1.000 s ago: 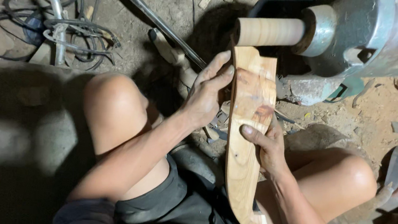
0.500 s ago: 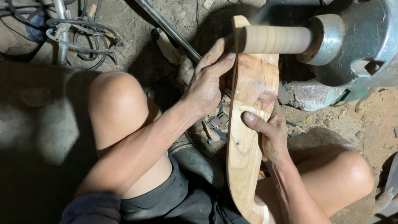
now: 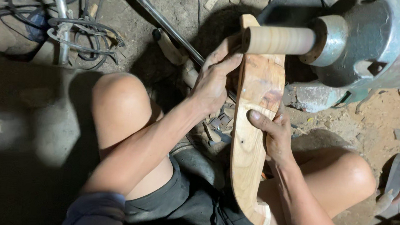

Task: The person smooths a curved wooden piece by hand against a rotating sanding drum. They repeatedly reposition and flip the piece to sand different edges and surfaces.

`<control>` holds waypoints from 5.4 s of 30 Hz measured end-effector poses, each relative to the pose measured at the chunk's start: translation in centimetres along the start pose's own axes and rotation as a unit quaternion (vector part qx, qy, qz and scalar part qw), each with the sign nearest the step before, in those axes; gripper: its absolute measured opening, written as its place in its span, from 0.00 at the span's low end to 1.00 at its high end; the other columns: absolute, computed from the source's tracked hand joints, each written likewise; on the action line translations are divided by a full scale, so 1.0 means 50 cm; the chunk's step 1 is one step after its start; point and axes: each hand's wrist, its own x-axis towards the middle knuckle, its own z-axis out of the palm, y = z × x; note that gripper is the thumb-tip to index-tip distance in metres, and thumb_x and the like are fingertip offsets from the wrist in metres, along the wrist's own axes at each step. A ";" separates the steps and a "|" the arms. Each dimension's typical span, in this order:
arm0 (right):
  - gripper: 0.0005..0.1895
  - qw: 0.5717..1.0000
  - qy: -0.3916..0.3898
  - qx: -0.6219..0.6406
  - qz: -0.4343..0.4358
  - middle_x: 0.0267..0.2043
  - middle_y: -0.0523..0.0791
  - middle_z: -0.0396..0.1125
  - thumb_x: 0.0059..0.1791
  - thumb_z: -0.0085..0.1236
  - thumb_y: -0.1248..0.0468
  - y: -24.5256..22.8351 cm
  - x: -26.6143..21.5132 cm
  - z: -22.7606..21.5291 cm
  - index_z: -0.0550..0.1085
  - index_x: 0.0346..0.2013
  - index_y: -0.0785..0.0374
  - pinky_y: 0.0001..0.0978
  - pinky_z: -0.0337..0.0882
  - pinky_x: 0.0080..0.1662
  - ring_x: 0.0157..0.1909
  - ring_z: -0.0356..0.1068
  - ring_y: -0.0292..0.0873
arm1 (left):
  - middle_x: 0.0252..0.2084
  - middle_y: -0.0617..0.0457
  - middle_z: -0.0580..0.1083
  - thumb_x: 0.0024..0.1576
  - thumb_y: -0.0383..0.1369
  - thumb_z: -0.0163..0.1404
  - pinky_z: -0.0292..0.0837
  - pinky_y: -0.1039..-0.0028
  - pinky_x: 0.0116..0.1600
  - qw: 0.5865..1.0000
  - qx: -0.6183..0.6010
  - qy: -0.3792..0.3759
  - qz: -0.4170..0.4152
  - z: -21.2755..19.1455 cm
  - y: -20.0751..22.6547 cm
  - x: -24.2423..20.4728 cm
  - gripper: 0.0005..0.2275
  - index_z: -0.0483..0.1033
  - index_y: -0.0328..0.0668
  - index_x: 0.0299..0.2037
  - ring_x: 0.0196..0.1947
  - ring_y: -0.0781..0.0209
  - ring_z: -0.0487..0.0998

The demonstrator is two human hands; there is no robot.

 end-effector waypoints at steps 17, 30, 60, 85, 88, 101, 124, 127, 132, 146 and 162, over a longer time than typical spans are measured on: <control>0.32 1.000 -0.016 -0.010 -0.004 0.48 0.50 0.73 0.47 0.66 0.65 0.022 -0.047 -0.024 0.64 0.61 0.70 0.34 0.79 0.47 0.44 0.76 0.41 | 0.59 0.51 0.74 0.69 0.28 0.48 0.64 0.67 0.73 0.998 0.047 -0.032 0.014 -0.009 -0.019 -0.043 0.14 0.72 0.34 0.63 0.62 0.62 0.72; 0.33 0.999 -0.010 -0.027 -0.014 0.51 0.49 0.72 0.46 0.65 0.68 0.026 -0.048 -0.029 0.64 0.63 0.69 0.34 0.76 0.52 0.48 0.74 0.41 | 0.61 0.52 0.73 0.68 0.26 0.46 0.65 0.71 0.71 0.998 0.048 -0.037 0.002 -0.011 -0.010 -0.042 0.15 0.71 0.33 0.64 0.61 0.64 0.72; 0.32 0.998 -0.053 -0.035 0.024 0.55 0.49 0.70 0.45 0.63 0.74 -0.028 0.023 0.006 0.65 0.63 0.68 0.36 0.74 0.58 0.55 0.72 0.43 | 0.66 0.49 0.69 0.66 0.31 0.48 0.60 0.68 0.70 0.993 -0.003 0.118 -0.028 -0.036 0.001 -0.002 0.23 0.61 0.31 0.71 0.65 0.62 0.68; 0.34 0.993 -0.045 -0.100 0.053 0.56 0.50 0.70 0.45 0.61 0.75 -0.066 0.040 0.044 0.61 0.64 0.70 0.36 0.74 0.56 0.56 0.71 0.44 | 0.60 0.47 0.72 0.67 0.31 0.46 0.66 0.63 0.68 0.994 -0.055 0.090 -0.014 -0.027 0.031 0.008 0.19 0.63 0.30 0.66 0.61 0.57 0.72; 0.38 0.986 -0.044 -0.155 0.043 0.55 0.51 0.68 0.46 0.64 0.72 -0.034 -0.022 0.030 0.55 0.65 0.72 0.38 0.74 0.56 0.56 0.70 0.45 | 0.55 0.48 0.74 0.68 0.33 0.45 0.68 0.61 0.66 0.994 -0.065 0.059 -0.062 -0.036 0.024 -0.064 0.16 0.66 0.35 0.63 0.58 0.56 0.74; 0.32 0.929 -0.024 -0.367 -0.025 0.52 0.52 0.69 0.48 0.65 0.62 -0.001 -0.067 0.089 0.57 0.59 0.66 0.38 0.77 0.49 0.50 0.73 0.43 | 0.57 0.57 0.73 0.69 0.35 0.45 0.65 0.65 0.69 0.995 -0.034 0.087 -0.044 -0.034 0.003 -0.100 0.14 0.69 0.42 0.62 0.59 0.64 0.71; 0.49 0.974 -0.044 -0.198 -0.098 0.71 0.53 0.58 0.40 0.53 0.75 0.054 0.071 0.008 0.49 0.75 0.66 0.40 0.63 0.69 0.71 0.60 0.47 | 0.51 0.53 0.75 0.69 0.36 0.48 0.68 0.71 0.60 0.999 0.019 0.022 -0.043 -0.036 -0.101 0.043 0.12 0.75 0.37 0.56 0.52 0.63 0.73; 0.51 0.966 -0.027 -0.241 -0.087 0.69 0.53 0.58 0.37 0.52 0.74 0.044 0.082 0.015 0.47 0.75 0.65 0.40 0.64 0.68 0.70 0.61 0.47 | 0.48 0.52 0.76 0.68 0.36 0.48 0.70 0.69 0.57 0.998 0.013 0.041 -0.053 -0.038 -0.101 0.054 0.12 0.76 0.36 0.52 0.49 0.61 0.73; 0.54 0.959 -0.052 -0.249 -0.124 0.72 0.55 0.55 0.36 0.53 0.76 0.038 0.080 0.025 0.45 0.76 0.66 0.41 0.56 0.73 0.75 0.56 0.50 | 0.48 0.52 0.76 0.67 0.37 0.47 0.71 0.67 0.59 0.993 0.048 0.076 -0.072 -0.044 -0.096 0.046 0.11 0.75 0.38 0.50 0.49 0.61 0.74; 0.54 0.970 -0.027 -0.228 -0.083 0.70 0.52 0.56 0.36 0.51 0.77 0.045 0.091 0.008 0.46 0.76 0.63 0.38 0.61 0.70 0.72 0.58 0.48 | 0.51 0.54 0.75 0.66 0.37 0.48 0.71 0.69 0.58 0.996 0.005 0.071 -0.058 -0.048 -0.120 0.061 0.12 0.74 0.39 0.54 0.50 0.64 0.74; 0.50 0.966 -0.021 -0.243 -0.085 0.64 0.53 0.61 0.35 0.51 0.74 0.030 0.090 -0.010 0.52 0.73 0.68 0.40 0.66 0.67 0.66 0.64 0.49 | 0.49 0.50 0.75 0.67 0.37 0.49 0.71 0.69 0.56 0.990 0.064 0.102 -0.069 -0.034 -0.144 0.073 0.13 0.74 0.34 0.51 0.49 0.62 0.73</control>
